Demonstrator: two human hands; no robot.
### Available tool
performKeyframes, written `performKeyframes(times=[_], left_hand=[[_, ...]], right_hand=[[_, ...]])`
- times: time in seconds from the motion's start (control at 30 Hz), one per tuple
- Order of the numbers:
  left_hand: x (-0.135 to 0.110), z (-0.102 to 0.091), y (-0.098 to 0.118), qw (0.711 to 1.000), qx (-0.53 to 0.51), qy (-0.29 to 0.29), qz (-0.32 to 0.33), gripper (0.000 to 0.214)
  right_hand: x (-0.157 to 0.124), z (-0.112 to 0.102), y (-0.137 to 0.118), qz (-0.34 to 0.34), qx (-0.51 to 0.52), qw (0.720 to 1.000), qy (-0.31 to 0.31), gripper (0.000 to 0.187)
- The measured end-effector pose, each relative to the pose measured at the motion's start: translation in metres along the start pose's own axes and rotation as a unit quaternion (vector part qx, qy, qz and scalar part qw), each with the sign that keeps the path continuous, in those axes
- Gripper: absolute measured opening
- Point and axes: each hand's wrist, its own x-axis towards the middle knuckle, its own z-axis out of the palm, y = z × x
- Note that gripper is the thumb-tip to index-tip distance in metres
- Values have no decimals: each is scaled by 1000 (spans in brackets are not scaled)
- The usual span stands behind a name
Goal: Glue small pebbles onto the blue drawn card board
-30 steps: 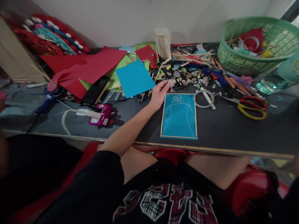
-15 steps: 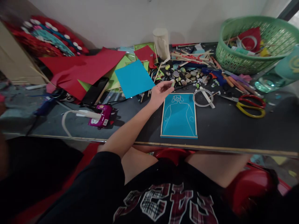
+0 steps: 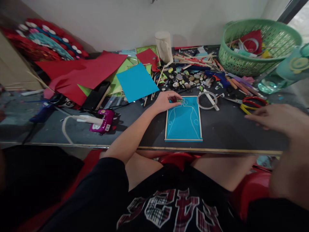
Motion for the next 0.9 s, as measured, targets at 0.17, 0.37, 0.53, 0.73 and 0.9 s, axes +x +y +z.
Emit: performKeyframes(times=[0.17, 0.37, 0.53, 0.73, 0.9], left_hand=[[3, 3, 2, 994, 88, -63, 10, 33], [0, -50, -7, 934, 344, 84, -48, 54], [-14, -107, -36, 875, 442, -38, -193, 81], [-30, -168, -65, 933, 338, -76, -96, 62], [-38, -179, -47, 924, 315, -45, -212, 79]], right_hand=[[23, 40, -120, -140, 58, 984, -90, 41], [29, 74, -166, -166, -88, 979, -83, 35], [32, 80, -148, -132, -101, 984, -72, 31], [37, 79, -127, -103, -138, 984, -53, 34], [34, 71, -128, -89, -90, 991, -45, 39]])
